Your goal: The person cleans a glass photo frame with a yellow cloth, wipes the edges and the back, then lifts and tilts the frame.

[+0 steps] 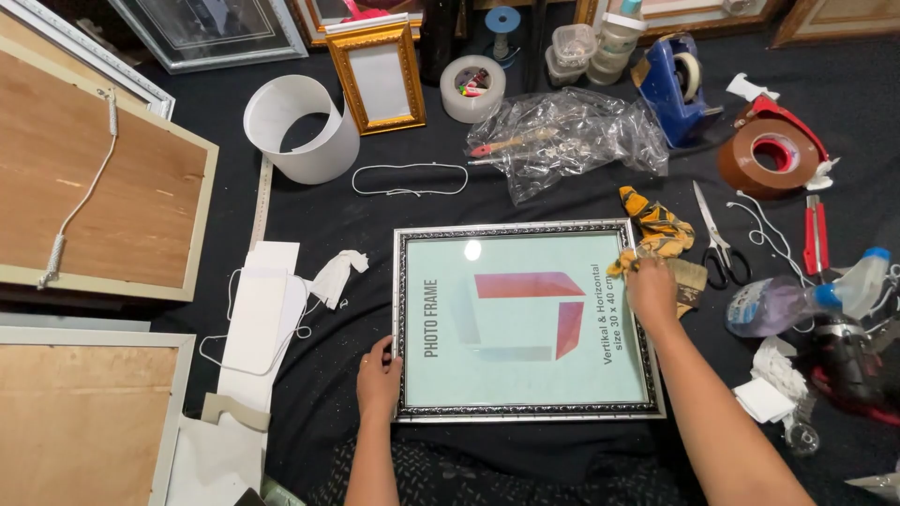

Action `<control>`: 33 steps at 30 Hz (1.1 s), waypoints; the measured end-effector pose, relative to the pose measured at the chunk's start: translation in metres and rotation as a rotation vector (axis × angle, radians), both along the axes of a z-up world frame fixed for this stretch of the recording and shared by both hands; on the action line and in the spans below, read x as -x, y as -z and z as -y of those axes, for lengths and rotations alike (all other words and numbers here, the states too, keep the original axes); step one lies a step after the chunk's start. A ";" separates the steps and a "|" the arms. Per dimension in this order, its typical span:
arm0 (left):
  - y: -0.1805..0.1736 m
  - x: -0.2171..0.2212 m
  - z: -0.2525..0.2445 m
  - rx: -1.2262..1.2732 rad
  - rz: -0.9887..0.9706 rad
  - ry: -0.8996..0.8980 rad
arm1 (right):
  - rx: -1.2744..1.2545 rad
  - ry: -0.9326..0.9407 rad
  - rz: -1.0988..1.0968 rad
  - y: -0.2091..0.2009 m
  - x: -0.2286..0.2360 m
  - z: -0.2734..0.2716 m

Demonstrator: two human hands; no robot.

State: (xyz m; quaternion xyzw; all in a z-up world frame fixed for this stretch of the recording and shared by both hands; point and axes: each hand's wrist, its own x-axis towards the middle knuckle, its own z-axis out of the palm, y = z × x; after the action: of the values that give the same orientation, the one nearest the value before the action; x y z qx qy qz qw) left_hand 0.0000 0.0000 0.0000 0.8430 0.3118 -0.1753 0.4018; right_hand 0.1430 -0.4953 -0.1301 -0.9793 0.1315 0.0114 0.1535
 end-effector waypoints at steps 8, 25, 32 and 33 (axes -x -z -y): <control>0.038 0.003 -0.012 0.007 -0.015 -0.009 | -0.035 -0.102 0.111 0.013 -0.058 0.014; 0.046 -0.001 -0.014 -0.008 -0.005 -0.020 | -0.123 -0.153 0.341 -0.012 -0.093 -0.002; 0.047 -0.005 -0.014 0.005 -0.009 -0.027 | -0.036 -0.215 0.176 -0.028 -0.082 -0.071; 0.048 -0.003 -0.015 0.007 -0.009 -0.029 | -0.041 -0.342 0.190 -0.028 -0.082 -0.086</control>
State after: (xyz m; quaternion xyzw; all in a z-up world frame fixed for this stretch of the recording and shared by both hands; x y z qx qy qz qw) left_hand 0.0029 0.0148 -0.0480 0.8362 0.3249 -0.1743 0.4061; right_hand 0.2252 -0.4088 -0.1019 -0.9807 -0.0521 -0.0524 0.1811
